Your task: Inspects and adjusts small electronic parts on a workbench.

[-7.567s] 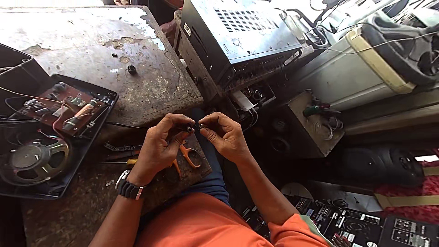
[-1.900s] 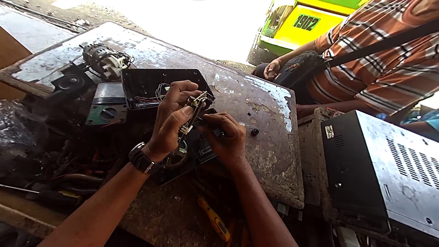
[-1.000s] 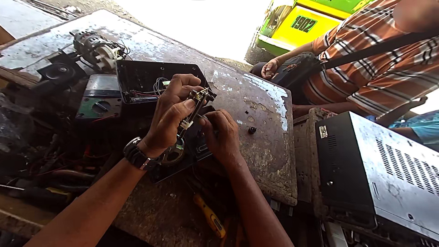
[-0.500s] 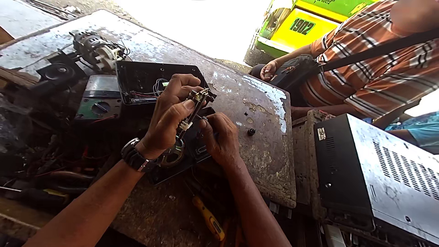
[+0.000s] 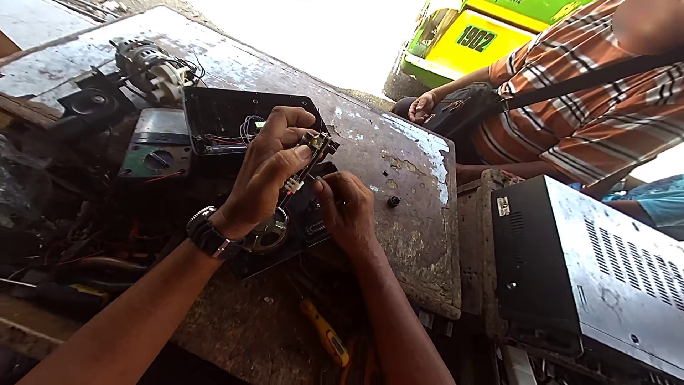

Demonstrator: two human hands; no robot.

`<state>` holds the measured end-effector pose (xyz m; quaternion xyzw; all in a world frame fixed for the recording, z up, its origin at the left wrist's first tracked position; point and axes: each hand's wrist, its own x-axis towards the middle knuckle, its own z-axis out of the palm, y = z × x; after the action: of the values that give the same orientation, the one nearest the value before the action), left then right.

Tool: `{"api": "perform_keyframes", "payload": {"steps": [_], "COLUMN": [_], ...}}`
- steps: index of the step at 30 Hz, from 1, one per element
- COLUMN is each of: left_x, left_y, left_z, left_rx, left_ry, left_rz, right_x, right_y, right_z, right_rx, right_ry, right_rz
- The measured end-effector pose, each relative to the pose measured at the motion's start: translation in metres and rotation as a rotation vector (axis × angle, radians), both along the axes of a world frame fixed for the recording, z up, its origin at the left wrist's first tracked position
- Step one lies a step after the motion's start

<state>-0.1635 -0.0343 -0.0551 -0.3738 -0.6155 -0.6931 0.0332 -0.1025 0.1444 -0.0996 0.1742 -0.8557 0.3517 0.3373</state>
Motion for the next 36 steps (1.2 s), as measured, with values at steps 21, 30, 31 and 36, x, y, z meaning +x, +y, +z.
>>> {"api": "perform_keyframes", "payload": {"steps": [21,30,31,36], "left_x": [-0.0008,-0.0033,-0.0035,-0.0038], "left_y": [0.0024,0.0036,0.0038,0.0044], "left_z": [0.0048,0.0041,0.0039,0.0033], "left_rx": [-0.047,-0.059,-0.060,-0.053], "left_ry": [-0.077,-0.080,-0.080,-0.085], "left_rz": [-0.023,-0.005,-0.002,-0.001], "right_x": [0.0022,0.0022,0.0022,0.0008], "right_y": [0.0015,0.0013,0.0011,0.0012], "right_z": [0.0017,0.0013,0.0012,-0.0007], "right_rx": [0.007,-0.031,-0.034,-0.027], "right_ry": [-0.029,-0.002,0.002,0.007], "right_rz": [0.002,0.009,0.007,-0.010]}}
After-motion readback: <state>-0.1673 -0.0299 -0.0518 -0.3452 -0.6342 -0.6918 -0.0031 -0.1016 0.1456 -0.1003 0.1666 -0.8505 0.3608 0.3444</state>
